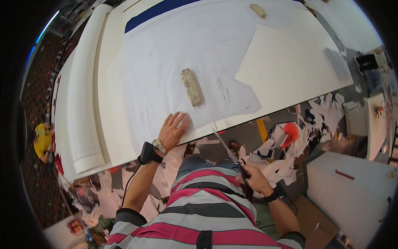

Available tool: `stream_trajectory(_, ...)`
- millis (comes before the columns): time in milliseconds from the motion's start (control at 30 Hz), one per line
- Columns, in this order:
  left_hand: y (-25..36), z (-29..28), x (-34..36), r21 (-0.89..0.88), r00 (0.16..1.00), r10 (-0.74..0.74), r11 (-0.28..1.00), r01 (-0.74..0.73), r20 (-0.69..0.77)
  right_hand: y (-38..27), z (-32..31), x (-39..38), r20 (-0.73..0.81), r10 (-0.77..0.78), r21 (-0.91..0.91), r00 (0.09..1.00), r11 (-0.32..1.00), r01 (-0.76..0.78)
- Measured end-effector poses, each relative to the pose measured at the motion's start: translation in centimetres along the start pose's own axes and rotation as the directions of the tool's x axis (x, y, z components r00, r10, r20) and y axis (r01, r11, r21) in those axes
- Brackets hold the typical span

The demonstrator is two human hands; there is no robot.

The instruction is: Using large scissors to cut out pattern pieces from a layered stack of blue and white fabric.

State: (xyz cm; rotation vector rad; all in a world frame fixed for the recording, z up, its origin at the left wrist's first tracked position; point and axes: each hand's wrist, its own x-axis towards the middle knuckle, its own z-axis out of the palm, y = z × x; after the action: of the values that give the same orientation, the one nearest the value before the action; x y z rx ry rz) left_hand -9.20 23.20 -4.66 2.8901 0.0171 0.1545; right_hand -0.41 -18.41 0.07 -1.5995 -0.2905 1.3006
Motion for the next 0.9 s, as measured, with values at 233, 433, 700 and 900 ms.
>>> stream_trajectory(233, -5.9, -1.0, -2.0, -0.098, 0.961, 0.264, 0.962, -0.256, 0.083, 0.1, 11.6, -1.3, -0.177, 0.143, 0.364, 0.974, 0.929, -0.070)
stream_trajectory(433, -9.4, -2.3, -3.4, -0.139, 0.925, 0.374, 0.922, -0.363, 0.063, 1.8, 21.8, -1.2, -0.176, 0.171, 0.511, 0.970, 0.858, -0.058)
stream_trajectory(700, -11.7, -3.7, -2.7, -0.292, 0.938, 0.346, 0.900, -0.322, 0.033, 0.4, 28.3, -1.3, -0.118, 0.283, 0.765, 0.952, 0.637, -0.095)
stream_trajectory(900, -12.2, -3.2, -3.0, -0.354, 0.942, 0.335, 0.884, -0.305, 0.024, -0.6, 28.7, 0.0, -0.031, 0.217, 0.814, 0.976, 0.571, -0.102)
